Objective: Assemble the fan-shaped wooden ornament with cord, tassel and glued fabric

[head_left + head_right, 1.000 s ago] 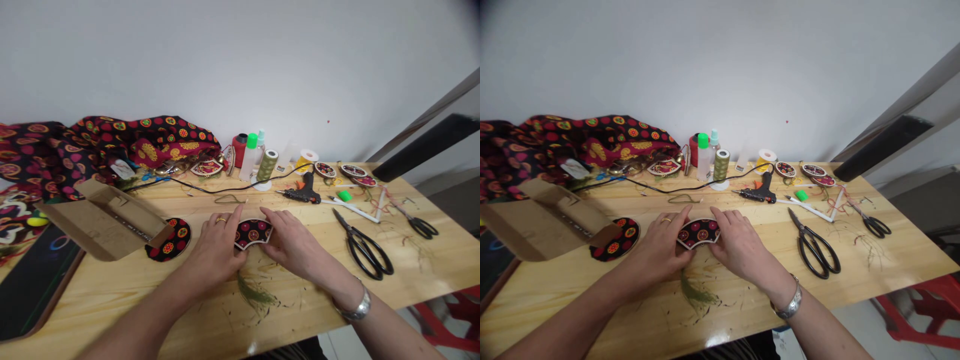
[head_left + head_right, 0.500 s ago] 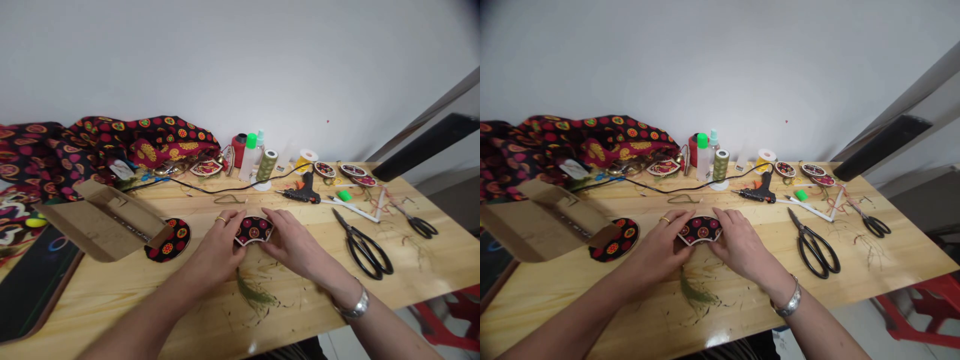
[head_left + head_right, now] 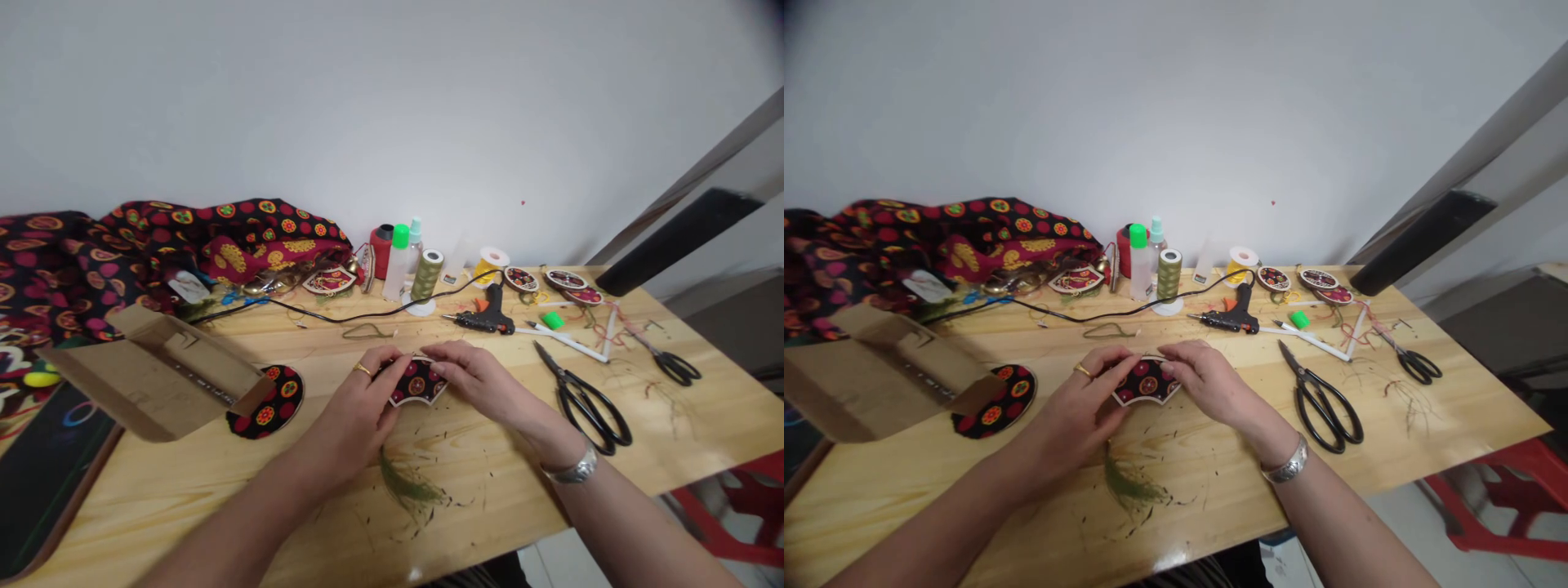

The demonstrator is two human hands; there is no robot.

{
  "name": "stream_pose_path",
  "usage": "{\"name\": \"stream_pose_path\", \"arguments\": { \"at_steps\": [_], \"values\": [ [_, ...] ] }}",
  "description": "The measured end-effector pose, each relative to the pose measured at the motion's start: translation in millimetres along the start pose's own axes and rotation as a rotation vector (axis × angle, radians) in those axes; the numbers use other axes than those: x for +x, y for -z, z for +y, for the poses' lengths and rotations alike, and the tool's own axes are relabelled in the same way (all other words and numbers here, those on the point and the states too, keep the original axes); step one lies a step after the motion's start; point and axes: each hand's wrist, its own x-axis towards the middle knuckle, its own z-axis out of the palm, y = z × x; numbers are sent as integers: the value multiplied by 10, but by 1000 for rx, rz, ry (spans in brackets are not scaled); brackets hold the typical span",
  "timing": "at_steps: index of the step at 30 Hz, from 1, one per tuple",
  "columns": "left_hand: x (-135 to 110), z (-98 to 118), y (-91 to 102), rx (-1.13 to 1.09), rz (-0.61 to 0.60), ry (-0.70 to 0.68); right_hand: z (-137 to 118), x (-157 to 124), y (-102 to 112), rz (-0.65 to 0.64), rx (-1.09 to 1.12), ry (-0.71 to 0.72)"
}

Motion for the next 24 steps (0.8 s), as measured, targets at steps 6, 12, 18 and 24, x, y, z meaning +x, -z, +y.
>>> {"name": "stream_pose_path", "arguments": {
  "at_steps": [6, 12, 18, 24],
  "values": [
    [-23, -7, -8, 42, 5, -80, 27, -20, -5, -16, 220, -51],
    [-16, -1, 8, 26, 15, -110, 39, -43, -23, 96, 147, -61],
    [-2, 45, 122, -136, 72, 106, -48, -91, -15, 210, 87, 1],
    [42, 65, 141, -421, 173, 271, -199, -161, -33, 229, -102, 210]
  ]
}}
